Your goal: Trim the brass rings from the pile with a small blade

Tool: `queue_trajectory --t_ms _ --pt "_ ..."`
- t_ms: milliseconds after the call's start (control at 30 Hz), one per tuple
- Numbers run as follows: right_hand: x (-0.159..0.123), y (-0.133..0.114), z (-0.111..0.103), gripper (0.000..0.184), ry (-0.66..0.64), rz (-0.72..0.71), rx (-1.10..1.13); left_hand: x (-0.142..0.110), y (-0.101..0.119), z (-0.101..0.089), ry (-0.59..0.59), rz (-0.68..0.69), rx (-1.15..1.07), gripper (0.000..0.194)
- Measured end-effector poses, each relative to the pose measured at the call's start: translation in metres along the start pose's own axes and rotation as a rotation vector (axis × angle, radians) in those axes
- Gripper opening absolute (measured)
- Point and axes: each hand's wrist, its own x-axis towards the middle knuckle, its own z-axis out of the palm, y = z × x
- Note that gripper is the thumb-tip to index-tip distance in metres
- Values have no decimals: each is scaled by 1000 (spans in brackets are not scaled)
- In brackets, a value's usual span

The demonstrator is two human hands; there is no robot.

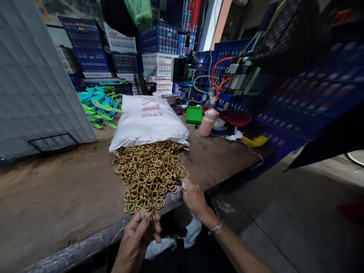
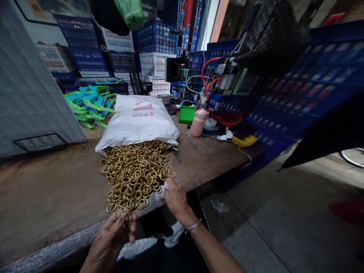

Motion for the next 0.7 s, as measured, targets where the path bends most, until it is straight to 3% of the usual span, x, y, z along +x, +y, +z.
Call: queue_trajectory --t_ms 133,333,700 --pt "12 15 0 12 27 59 -31 5 1 1 59 -83 -96 28" --pt "12 8 5 14 4 -22 -28 10 1 0 104 -142 -192 23" --pt "19 17 10 18 54 -92 10 18 -9 1 10 -254 -266 28"
